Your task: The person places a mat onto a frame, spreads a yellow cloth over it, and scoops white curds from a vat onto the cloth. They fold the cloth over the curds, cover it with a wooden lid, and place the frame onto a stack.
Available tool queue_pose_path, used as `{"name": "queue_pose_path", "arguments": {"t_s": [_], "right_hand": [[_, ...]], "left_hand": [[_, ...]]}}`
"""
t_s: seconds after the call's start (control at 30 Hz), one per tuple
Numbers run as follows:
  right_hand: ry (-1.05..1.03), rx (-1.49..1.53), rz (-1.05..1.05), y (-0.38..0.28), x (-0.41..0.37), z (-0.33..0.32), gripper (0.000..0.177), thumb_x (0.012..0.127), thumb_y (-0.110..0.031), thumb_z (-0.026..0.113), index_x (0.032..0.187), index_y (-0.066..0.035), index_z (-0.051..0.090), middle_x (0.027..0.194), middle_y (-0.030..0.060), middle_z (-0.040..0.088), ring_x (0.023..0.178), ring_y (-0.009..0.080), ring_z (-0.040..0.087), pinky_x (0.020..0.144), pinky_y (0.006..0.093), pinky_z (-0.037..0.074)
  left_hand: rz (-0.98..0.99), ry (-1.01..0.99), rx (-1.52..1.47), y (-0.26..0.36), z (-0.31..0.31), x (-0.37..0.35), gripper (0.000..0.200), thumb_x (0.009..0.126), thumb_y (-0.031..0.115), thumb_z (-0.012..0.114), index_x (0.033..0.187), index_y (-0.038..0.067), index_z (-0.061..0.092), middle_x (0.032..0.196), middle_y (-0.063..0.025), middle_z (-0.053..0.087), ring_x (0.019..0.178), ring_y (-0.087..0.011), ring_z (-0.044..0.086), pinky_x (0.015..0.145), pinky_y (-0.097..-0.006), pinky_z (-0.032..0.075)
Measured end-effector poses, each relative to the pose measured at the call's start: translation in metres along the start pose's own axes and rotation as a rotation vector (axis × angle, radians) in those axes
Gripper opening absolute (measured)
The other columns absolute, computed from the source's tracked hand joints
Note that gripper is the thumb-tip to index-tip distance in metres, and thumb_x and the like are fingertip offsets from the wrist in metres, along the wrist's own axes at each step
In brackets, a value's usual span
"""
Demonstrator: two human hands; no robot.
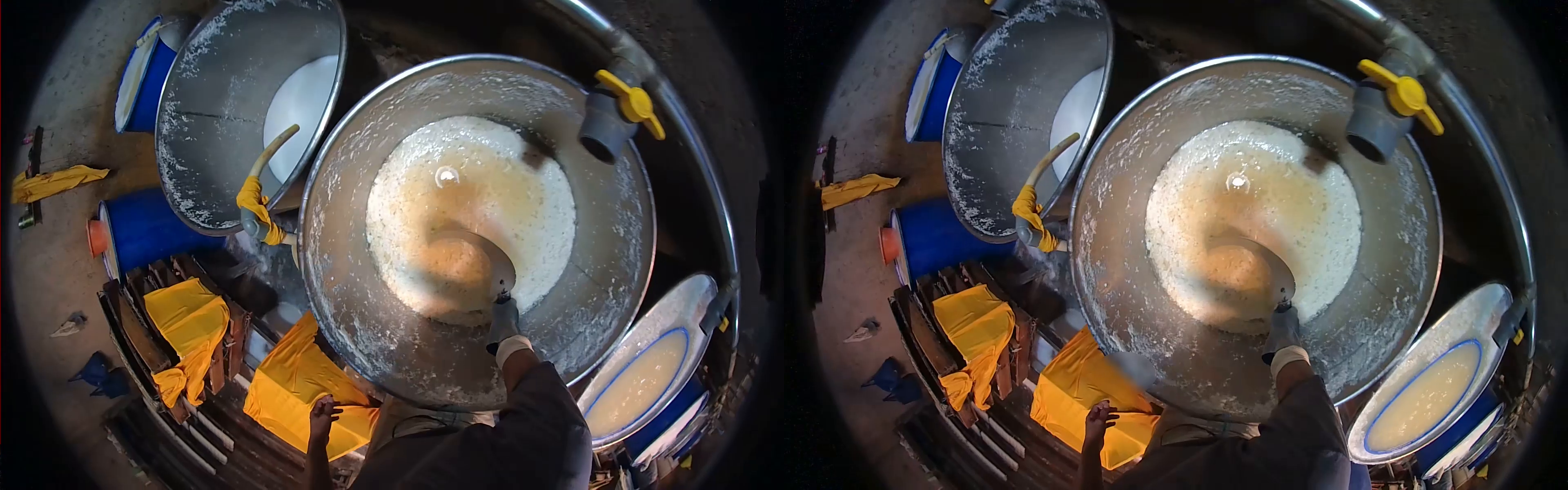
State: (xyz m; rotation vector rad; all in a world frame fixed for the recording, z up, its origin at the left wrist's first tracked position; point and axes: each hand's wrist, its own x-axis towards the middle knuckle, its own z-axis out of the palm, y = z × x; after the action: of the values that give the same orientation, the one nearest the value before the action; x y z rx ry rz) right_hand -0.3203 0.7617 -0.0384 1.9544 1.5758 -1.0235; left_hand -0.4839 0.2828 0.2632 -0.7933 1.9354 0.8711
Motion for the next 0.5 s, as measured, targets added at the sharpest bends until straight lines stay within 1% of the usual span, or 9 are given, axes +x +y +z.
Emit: {"name": "queue_pose_path", "arguments": {"t_s": [0.13, 0.2, 0.23, 0.27, 0.33, 0.37, 0.4, 0.47, 0.5], "right_hand": [[-0.356, -0.044, -0.025, 0.010, 0.018, 0.012, 0.031, 0.092, -0.033, 0.055, 0.093, -0.003, 0.063, 0.076, 0.0093, 0.063, 0.068, 0.0171, 0.058, 0.062, 0.0359, 0.047], [-0.563, 0.000, -0.036, -0.002, 0.027, 0.005, 0.031, 0.092, -0.033, 0.055, 0.093, -0.003, 0.063, 0.076, 0.0085, 0.062, 0.067, 0.0165, 0.058, 0.061, 0.0351, 0.046], [-0.652, 0.025, -0.030, -0.011, 0.026, -0.002, 0.031, 0.092, -0.033, 0.055, 0.093, -0.003, 0.063, 0.076, 0.0081, 0.062, 0.067, 0.0161, 0.057, 0.061, 0.0347, 0.046], [-0.728, 0.035, -0.039, -0.020, 0.022, -0.010, 0.030, 0.092, -0.033, 0.055, 0.093, -0.004, 0.063, 0.075, 0.0077, 0.062, 0.066, 0.0158, 0.057, 0.060, 0.0343, 0.046], [-0.845, 0.034, -0.051, -0.035, 0.008, -0.026, 0.030, 0.092, -0.033, 0.055, 0.093, -0.004, 0.063, 0.075, 0.0069, 0.061, 0.066, 0.0151, 0.057, 0.060, 0.0335, 0.046], [-0.892, 0.029, -0.063, -0.041, -0.007, -0.038, 0.030, 0.092, -0.033, 0.055, 0.092, -0.004, 0.064, 0.074, 0.0065, 0.061, 0.066, 0.0148, 0.056, 0.060, 0.0331, 0.046], [-0.927, 0.027, -0.079, -0.048, -0.025, -0.050, 0.030, 0.092, -0.033, 0.055, 0.092, -0.004, 0.064, 0.074, 0.0060, 0.061, 0.065, 0.0145, 0.056, 0.059, 0.0327, 0.045], [-0.970, -0.008, -0.109, -0.057, -0.068, -0.079, 0.030, 0.092, -0.033, 0.055, 0.092, -0.004, 0.064, 0.074, 0.0052, 0.060, 0.065, 0.0138, 0.056, 0.059, 0.0319, 0.045], [-0.970, -0.031, -0.130, -0.062, -0.093, -0.096, 0.030, 0.092, -0.033, 0.055, 0.092, -0.004, 0.064, 0.073, 0.0048, 0.060, 0.064, 0.0135, 0.055, 0.058, 0.0315, 0.045]], "left_hand": [[-0.041, 0.007, -0.004, -0.007, 0.009, 0.006, 0.042, 0.094, 0.037, 0.058, 0.123, 0.006, 0.055, 0.102, -0.0075, 0.067, 0.086, -0.0167, 0.065, 0.072, -0.0305, 0.049], [-0.052, -0.079, -0.098, -0.013, 0.014, 0.009, 0.042, 0.095, 0.036, 0.057, 0.124, 0.007, 0.054, 0.103, -0.0078, 0.067, 0.086, -0.0172, 0.065, 0.072, -0.0309, 0.049], [-0.049, -0.140, -0.144, -0.020, 0.012, 0.012, 0.054, 0.095, 0.048, 0.043, 0.129, 0.007, 0.051, 0.107, -0.0114, 0.066, 0.091, -0.0244, 0.065, 0.080, -0.0374, 0.046], [-0.039, -0.142, -0.156, -0.028, 0.013, 0.015, 0.054, 0.095, 0.048, 0.043, 0.129, 0.007, 0.051, 0.107, -0.0114, 0.066, 0.091, -0.0244, 0.065, 0.080, -0.0374, 0.046], [-0.019, -0.130, -0.049, -0.023, 0.023, 0.010, 0.054, 0.095, 0.048, 0.044, 0.130, 0.007, 0.051, 0.107, -0.0116, 0.066, 0.092, -0.0245, 0.065, 0.080, -0.0375, 0.046], [0.009, -0.141, -0.103, -0.018, 0.025, 0.005, 0.049, 0.096, 0.044, 0.047, 0.127, 0.006, 0.052, 0.104, -0.0098, 0.066, 0.087, -0.0216, 0.065, 0.077, -0.0359, 0.047], [0.028, -0.142, -0.131, -0.024, 0.025, 0.004, 0.049, 0.096, 0.044, 0.047, 0.127, 0.006, 0.052, 0.104, -0.0098, 0.066, 0.087, -0.0216, 0.065, 0.077, -0.0359, 0.047], [0.111, -0.079, -0.120, -0.037, 0.023, 0.007, 0.042, 0.097, 0.039, 0.053, 0.122, 0.006, 0.054, 0.099, -0.0067, 0.066, 0.081, -0.0169, 0.065, 0.072, -0.0324, 0.049], [0.169, -0.102, -0.259, -0.047, 0.021, 0.010, 0.037, 0.096, 0.037, 0.057, 0.117, 0.007, 0.056, 0.096, -0.0040, 0.065, 0.076, -0.0128, 0.064, 0.067, -0.0277, 0.049]]}}
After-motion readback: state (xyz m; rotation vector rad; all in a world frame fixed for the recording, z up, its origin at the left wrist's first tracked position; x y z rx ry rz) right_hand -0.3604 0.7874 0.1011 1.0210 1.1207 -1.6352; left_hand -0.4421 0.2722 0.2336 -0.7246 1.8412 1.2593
